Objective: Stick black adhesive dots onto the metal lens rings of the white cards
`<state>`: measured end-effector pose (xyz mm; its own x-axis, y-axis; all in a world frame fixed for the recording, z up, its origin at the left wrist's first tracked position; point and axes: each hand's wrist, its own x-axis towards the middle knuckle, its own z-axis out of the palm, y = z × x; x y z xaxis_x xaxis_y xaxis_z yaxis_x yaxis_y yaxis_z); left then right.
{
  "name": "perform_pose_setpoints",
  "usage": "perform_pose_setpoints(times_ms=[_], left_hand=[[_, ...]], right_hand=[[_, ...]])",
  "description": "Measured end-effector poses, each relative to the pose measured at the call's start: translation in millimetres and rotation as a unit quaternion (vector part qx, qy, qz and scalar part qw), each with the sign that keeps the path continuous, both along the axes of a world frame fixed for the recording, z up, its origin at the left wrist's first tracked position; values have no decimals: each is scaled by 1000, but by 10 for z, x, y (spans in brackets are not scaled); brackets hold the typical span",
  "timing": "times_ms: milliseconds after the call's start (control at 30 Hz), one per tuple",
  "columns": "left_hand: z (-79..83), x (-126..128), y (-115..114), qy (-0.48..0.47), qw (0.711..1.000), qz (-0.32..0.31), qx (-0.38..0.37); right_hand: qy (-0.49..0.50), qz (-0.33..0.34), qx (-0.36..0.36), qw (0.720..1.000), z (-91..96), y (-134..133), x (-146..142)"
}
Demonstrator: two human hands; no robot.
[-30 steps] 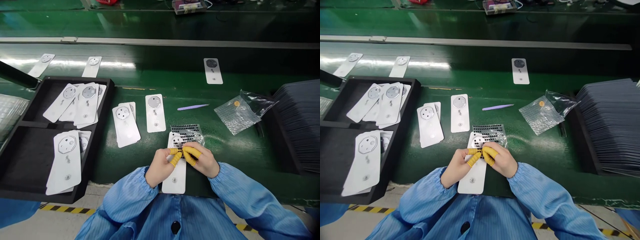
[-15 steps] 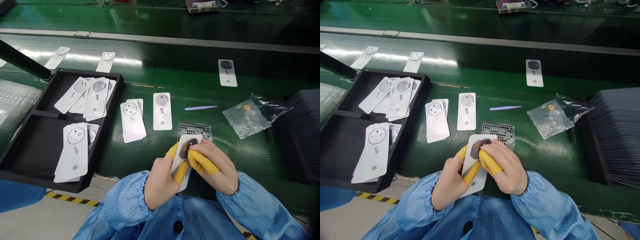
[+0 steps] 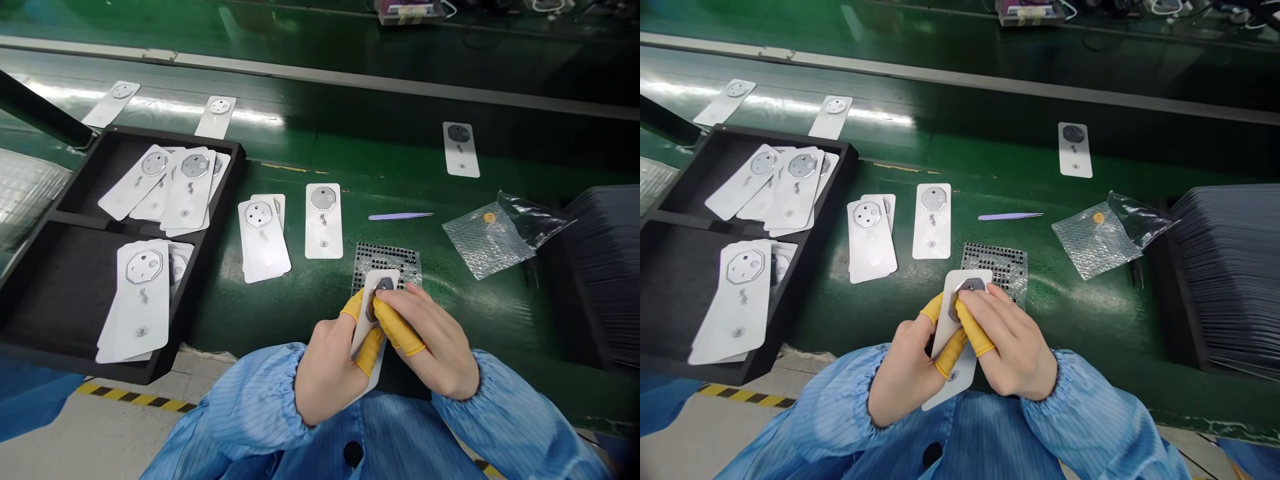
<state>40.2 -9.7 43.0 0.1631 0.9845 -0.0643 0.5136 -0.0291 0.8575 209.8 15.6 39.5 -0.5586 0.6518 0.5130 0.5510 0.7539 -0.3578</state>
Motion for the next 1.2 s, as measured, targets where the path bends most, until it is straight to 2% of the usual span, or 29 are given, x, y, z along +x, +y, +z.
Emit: perform_pose_setpoints(times_ms=[167, 267, 367, 600, 767, 967, 1067, 1133, 1200], left_hand=[[-28, -3, 2, 24, 1000, 0, 14], [-42, 7, -14, 24, 1000, -7, 10], [-8, 19, -26, -30, 999, -19, -35], [41, 23, -27, -53, 995, -10, -80], [45, 34, -3, -50, 997, -11, -52], [19, 34, -17, 0, 1000, 21, 7], [-36, 17, -30, 1, 1000, 21, -8], [-64, 10, -24, -32, 998, 29, -41], [-64, 11, -5, -138, 985, 33, -94]], right_hand=[[-91, 8, 15, 996, -11, -70, -51], [-52, 26, 31, 998, -78, -72, -33], [9, 22, 50, 998, -102, -62, 8], [14, 4, 33, 999, 13, -67, 14], [3, -10, 17, 1000, 66, -25, 5], [-41, -18, 32, 998, -4, -138, -93], [-60, -34, 21, 997, -40, -196, -155], [-42, -15, 5, 999, -52, -182, -150], [-11, 8, -22, 1000, -50, -133, -105]])
